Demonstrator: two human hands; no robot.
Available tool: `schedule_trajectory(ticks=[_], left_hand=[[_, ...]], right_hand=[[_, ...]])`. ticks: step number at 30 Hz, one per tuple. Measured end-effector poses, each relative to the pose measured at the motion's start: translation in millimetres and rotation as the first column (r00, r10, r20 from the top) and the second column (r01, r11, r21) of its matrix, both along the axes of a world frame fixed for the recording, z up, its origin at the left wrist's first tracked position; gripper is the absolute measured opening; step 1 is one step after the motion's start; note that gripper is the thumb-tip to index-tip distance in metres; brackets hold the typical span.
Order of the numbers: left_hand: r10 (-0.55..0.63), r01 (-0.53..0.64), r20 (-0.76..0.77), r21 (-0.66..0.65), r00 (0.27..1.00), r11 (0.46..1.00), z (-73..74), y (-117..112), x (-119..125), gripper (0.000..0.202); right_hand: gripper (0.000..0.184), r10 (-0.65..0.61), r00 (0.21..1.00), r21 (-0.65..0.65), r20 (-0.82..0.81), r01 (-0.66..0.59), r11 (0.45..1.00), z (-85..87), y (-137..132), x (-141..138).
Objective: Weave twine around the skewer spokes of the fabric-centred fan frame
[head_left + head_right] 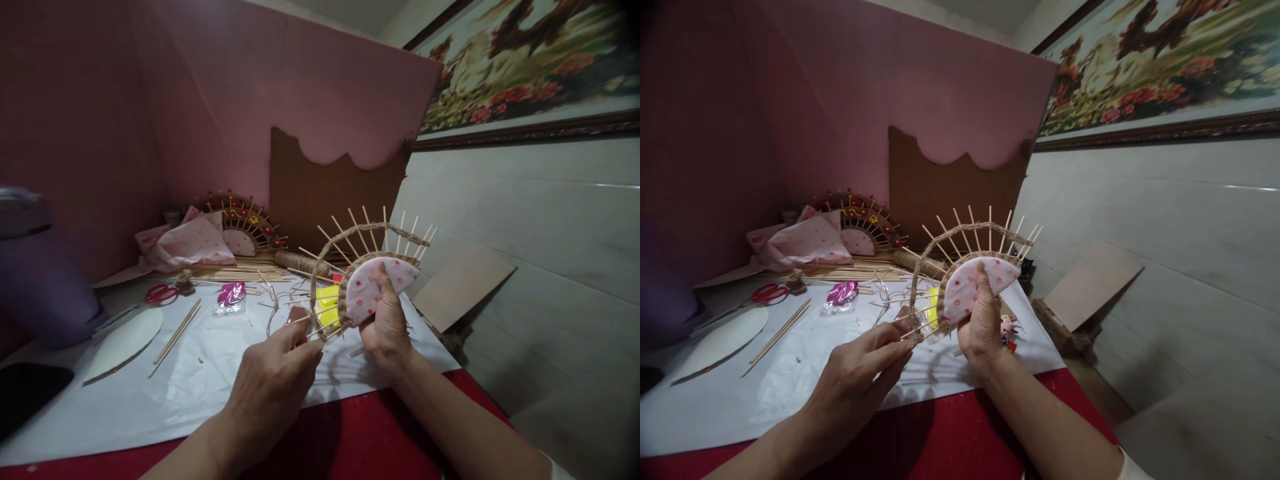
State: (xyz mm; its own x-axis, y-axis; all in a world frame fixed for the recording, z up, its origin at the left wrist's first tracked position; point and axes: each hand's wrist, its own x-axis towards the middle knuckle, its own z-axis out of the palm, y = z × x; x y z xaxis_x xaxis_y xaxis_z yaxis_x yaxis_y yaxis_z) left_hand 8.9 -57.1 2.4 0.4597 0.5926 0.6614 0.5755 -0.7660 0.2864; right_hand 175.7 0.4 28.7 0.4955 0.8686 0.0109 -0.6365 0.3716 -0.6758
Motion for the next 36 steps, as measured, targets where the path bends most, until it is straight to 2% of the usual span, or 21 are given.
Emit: schedule_trajectory(ticks=[4,9,15,19,23,29,33,36], left_hand=[[0.003,-0.002,0.040,-0.018,0.999,1.000,5.3,-1.3,0.9,0.023],[0.001,-0.002,0.089,0.010,0.996,1.000,3.0,-2.0,0.8,0.023],[-0.076,0.076,0.104,0.004,0.992,0.997,-1.5,-0.5,0.5,0.025],[-0.110,0.116,0.098,-0.049,0.989,0.992,-1.6,-1.6,-1.4,0.024],[-0.078,0.087,0.092,-0.097,0.993,0.991,-1.3,-3.0,-2.5,0.024],[0.026,-0.019,0.123,-0.060,0.992,0.998,2.3,-3.6,-0.5,0.027],[-0.072,0.086,0.104,-0.136,0.992,0.987,5.1,-4.3,-1.2,0.026],[-0.099,0.120,0.139,-0.151,0.985,0.981,5.7,-4.6,-2.2,0.026]], right_hand=[[0.042,-0.006,1.000,0.040,-0.002,0.006,0.999,1.7,0.0,1.7],[0.041,0.011,1.000,0.019,-0.003,-0.011,1.000,3.7,-1.1,2.7],[0.042,0.020,1.000,0.043,0.014,-0.021,0.999,1.2,0.0,2.6],[0.042,0.027,0.999,0.053,0.026,-0.029,0.998,-0.5,0.3,2.8],[0.042,0.017,1.000,0.014,0.008,-0.017,1.000,1.1,-0.5,3.1],[0.043,0.032,0.999,0.025,0.010,-0.032,0.999,1.3,-1.4,2.4],[0.041,0.029,1.000,0.025,0.009,-0.029,0.999,1.6,-2.4,0.7],[0.039,0.036,0.999,0.031,0.000,-0.036,0.999,2.5,-2.8,0.3]])
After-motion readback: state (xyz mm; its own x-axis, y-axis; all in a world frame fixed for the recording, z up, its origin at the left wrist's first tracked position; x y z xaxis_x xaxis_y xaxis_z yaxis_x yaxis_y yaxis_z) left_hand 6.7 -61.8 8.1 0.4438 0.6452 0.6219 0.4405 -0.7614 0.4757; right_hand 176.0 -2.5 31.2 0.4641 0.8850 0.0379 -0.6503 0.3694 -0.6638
